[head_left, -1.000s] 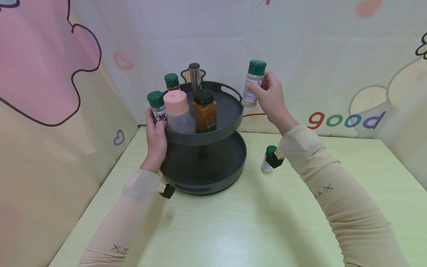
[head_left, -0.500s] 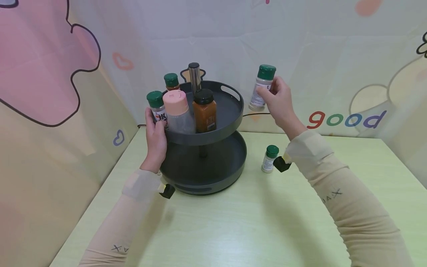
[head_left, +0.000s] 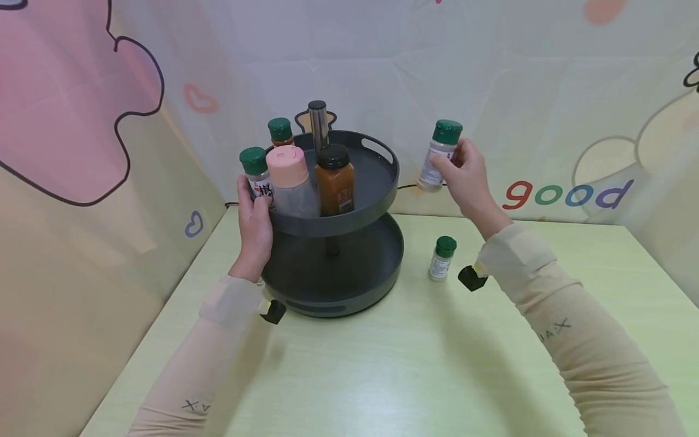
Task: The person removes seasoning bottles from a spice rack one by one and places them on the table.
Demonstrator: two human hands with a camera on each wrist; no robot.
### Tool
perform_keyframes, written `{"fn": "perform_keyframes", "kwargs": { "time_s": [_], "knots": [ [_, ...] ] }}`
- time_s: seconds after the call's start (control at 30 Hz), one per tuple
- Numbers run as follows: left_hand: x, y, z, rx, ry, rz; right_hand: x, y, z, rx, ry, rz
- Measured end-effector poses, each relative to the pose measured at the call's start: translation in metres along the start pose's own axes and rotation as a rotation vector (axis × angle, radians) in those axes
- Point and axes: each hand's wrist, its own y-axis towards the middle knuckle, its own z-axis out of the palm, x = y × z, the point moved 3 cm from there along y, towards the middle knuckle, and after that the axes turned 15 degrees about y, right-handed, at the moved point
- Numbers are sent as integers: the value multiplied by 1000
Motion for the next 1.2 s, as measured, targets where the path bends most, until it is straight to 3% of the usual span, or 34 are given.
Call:
{"fn": "perform_keyframes", "kwargs": {
  "time_s": [0.27, 0.5, 0.8, 1.2],
  "knots": [
    [-4, -2, 0, 3, 1, -3, -7, -5, -8, 20, -38, 27],
    [-20, -12, -2, 7, 2, -4, -15, -10, -18, 24, -74, 44],
    [-3, 0, -1, 5, -4, 6, -24, -19, -29, 38, -119, 78],
    [-1, 1, 0, -6, 1, 13, -38, -33, -46, 60, -153, 165]
  ]
}}
